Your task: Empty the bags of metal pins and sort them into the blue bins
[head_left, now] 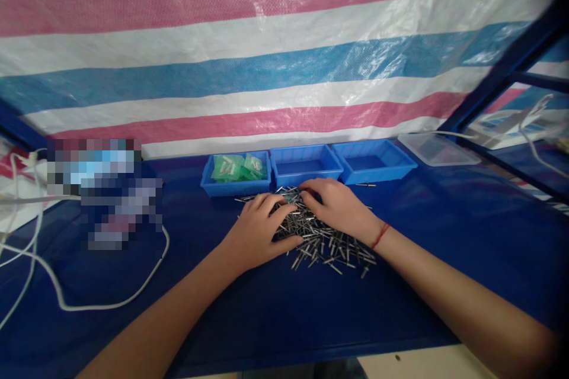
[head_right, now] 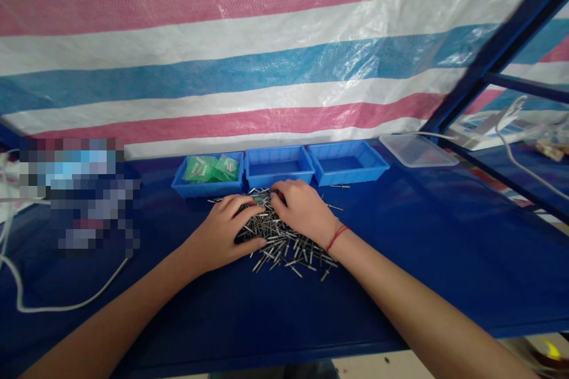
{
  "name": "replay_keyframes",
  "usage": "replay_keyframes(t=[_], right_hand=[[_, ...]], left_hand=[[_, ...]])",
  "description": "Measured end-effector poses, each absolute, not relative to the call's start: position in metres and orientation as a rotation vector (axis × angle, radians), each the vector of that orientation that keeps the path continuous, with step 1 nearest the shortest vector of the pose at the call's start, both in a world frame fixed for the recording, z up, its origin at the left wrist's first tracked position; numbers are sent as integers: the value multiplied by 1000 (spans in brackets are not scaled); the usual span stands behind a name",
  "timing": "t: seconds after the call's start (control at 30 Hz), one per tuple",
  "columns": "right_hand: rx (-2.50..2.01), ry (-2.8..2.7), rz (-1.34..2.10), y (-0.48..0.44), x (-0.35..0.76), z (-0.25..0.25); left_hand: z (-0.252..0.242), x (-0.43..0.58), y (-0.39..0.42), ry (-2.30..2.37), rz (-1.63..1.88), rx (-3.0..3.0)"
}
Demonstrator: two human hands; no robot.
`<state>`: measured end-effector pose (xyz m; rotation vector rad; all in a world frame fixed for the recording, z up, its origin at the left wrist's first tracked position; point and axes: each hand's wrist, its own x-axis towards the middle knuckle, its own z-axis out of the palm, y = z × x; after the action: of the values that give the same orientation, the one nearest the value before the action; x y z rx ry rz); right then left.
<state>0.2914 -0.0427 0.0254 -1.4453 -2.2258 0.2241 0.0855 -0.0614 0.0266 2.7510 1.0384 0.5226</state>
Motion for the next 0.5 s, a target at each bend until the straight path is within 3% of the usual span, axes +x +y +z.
replay_keyframes(t=[0.2, 0.4, 0.5], right_hand=[[-1463, -2254, 155, -44, 295, 31], [-1344, -2270, -243, -37, 307, 42], [-1333, -2372, -233, -25, 314, 39]], left_hand=[[25, 90, -66, 1173, 593, 2739], [20, 90, -66, 1126, 551, 2705], [23, 90, -65, 1108, 541, 2706]])
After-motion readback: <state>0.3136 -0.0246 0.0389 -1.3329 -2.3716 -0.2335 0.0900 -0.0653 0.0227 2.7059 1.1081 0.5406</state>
